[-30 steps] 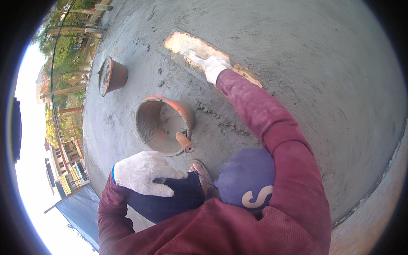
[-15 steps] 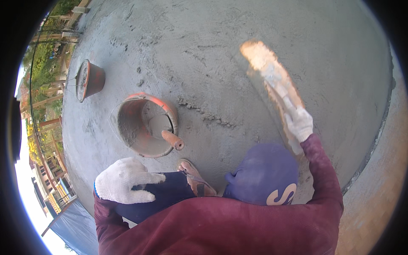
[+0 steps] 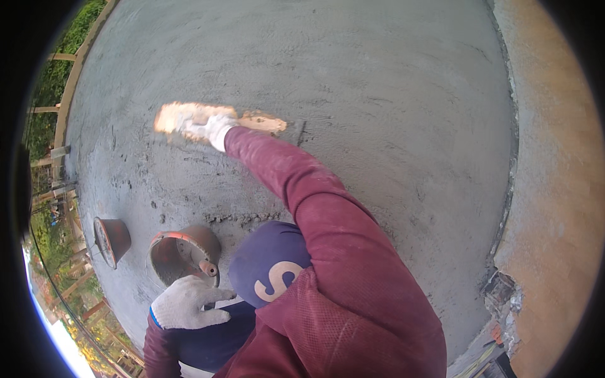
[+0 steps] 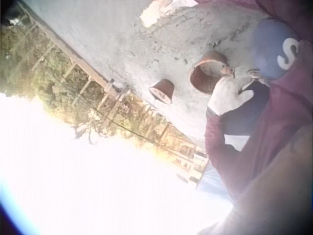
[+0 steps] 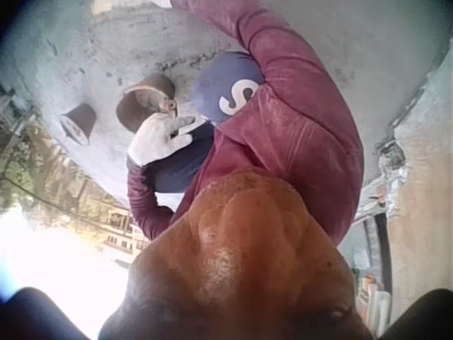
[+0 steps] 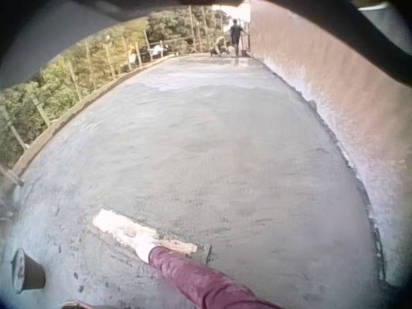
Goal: The person scoops wet concrete from a bucket and spreads it onto a circular floor surface, then uses a wooden float to smooth the surface. The person repeatedly scoops and spreads concrete while squatting or sitting on the floor.
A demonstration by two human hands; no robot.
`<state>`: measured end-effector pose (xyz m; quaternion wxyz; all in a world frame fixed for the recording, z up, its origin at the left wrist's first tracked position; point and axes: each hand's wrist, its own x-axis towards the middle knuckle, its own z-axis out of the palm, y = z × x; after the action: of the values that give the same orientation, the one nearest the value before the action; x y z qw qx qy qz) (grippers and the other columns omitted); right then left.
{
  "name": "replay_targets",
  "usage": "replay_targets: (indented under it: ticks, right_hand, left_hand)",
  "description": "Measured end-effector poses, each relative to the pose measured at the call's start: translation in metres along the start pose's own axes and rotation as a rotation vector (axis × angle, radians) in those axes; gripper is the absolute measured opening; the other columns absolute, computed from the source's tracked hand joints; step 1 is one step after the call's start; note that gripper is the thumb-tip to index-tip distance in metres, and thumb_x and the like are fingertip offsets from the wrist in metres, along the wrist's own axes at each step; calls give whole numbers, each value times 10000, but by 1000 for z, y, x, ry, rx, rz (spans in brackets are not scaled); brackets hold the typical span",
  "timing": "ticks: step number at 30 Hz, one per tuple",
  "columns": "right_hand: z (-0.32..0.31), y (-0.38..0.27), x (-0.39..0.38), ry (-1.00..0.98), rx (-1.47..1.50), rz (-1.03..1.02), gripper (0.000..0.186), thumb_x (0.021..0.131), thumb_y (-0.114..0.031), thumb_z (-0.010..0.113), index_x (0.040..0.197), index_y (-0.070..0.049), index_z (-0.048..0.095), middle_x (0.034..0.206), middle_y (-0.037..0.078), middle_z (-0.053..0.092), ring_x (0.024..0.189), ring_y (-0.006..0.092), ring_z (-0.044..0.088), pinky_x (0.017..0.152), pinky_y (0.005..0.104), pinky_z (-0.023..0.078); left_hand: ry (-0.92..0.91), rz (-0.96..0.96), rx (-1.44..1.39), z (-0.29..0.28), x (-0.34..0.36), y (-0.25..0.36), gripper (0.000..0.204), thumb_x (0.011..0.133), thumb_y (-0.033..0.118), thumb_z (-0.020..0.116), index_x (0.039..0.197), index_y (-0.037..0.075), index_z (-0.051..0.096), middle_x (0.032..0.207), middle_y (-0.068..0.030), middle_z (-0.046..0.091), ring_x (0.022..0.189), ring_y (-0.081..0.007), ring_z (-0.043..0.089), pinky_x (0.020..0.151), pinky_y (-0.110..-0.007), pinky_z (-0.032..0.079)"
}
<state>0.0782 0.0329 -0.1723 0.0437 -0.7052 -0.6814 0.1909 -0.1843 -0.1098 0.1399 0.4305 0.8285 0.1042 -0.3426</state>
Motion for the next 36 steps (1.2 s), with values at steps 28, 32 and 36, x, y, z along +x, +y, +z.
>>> replay_targets:
  ticks: [28,32,36]
  right_hand:
    - [75,180,-716,394,66,1629,831,992,-325,619,1722,-279,225,1095,309,735,989,513,720,872,614,558]
    - [35,264,-667,456,67,1468,769,997,-352,610,1695,-250,305,1109,305,733,1002,495,720,887,598,556]
    - [10,358,-640,580,38,1405,735,1026,-418,580,1688,-246,313,1125,321,726,1021,498,711,887,607,544]
  left_hand:
    - [-9,22,-144,-8,53,-36,463,902,342,822,1234,21,787,753,-125,756,706,-269,758,679,-361,579]
    - [-9,-151,-373,-9,50,-46,447,930,303,799,1255,-2,769,862,-109,792,794,-180,768,756,-320,591]
    - [-89,-332,-303,-43,84,-5,467,971,334,758,1254,-37,750,883,-89,789,844,-167,763,789,-328,591]
